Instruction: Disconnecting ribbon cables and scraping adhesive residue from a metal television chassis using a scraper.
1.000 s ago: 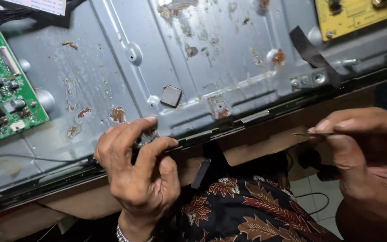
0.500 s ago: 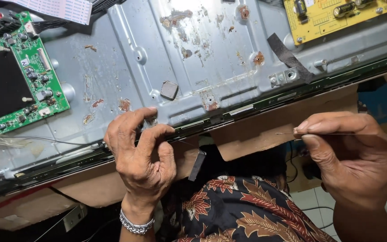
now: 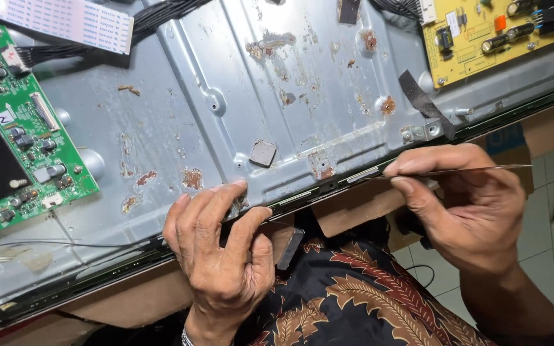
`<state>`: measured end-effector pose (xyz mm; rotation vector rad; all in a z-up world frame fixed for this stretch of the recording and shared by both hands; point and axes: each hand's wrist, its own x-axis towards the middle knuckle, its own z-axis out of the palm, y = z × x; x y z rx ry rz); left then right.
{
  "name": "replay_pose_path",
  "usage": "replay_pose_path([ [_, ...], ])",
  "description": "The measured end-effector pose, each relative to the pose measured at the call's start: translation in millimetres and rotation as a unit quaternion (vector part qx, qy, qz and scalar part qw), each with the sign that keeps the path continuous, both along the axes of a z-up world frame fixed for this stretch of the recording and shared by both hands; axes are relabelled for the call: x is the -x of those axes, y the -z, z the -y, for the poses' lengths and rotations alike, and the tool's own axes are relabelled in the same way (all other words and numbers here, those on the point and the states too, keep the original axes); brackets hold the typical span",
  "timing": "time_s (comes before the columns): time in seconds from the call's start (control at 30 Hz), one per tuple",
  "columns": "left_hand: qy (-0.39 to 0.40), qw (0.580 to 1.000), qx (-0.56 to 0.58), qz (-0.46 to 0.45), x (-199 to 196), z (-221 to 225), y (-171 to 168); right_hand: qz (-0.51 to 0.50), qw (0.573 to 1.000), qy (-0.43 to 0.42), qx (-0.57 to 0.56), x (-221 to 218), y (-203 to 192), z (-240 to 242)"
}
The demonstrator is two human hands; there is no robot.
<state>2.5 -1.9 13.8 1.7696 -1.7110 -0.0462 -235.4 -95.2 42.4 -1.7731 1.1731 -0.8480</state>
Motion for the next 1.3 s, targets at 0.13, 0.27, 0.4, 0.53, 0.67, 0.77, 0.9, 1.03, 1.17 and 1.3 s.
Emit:
replay_pose_path([
  [0.13,0.002,1.000,0.003,-0.015,-3.6,0.4,-2.8,-0.023,1.000,0.000,0.002,-21.4,-3.3,3.9],
  [0.27,-0.009,1.000,0.007,-0.005,-13.0,-4.0,-7.0,-0.033,0.999,0.012,-0.005,-26.5,-3.3,-3.3],
  [0.4,-0.001,1.000,0.021,-0.009,-17.0,-8.5,1.5,-0.010,1.000,0.017,-0.003,-28.8,1.5,-13.9],
  [0.53,0.034,0.999,0.016,-0.012,-14.8,-3.9,1.9,-0.005,0.999,-0.030,0.033,-24.2,5.7,-7.5],
  [0.67,0.059,0.998,0.029,-0.015,-8.4,5.9,-6.7,-0.023,0.999,0.010,0.025,-25.0,-12.3,4.5],
  [0.77,0.049,0.998,0.029,0.006,-7.4,11.9,-10.7,-0.021,0.989,-0.062,0.134,-14.3,7.4,7.3],
  [0.9,0.044,0.999,0.018,0.005,-5.3,17.4,-14.1,-0.058,0.981,0.002,0.182,-34.8,1.1,-13.2],
  [1.03,0.072,0.997,0.026,-0.021,-0.9,20.4,-26.4,-0.064,0.969,-0.051,0.232,-26.8,21.6,-25.7],
  [1.17,0.071,0.996,0.036,-0.038,-0.6,20.4,-22.5,-0.100,0.938,-0.085,0.321,-28.9,21.2,-28.5],
  [1.3,0.071,0.997,0.030,-0.027,-3.7,22.3,-20.3,0.045,0.986,0.012,0.158,-19.2,15.6,-11.3],
])
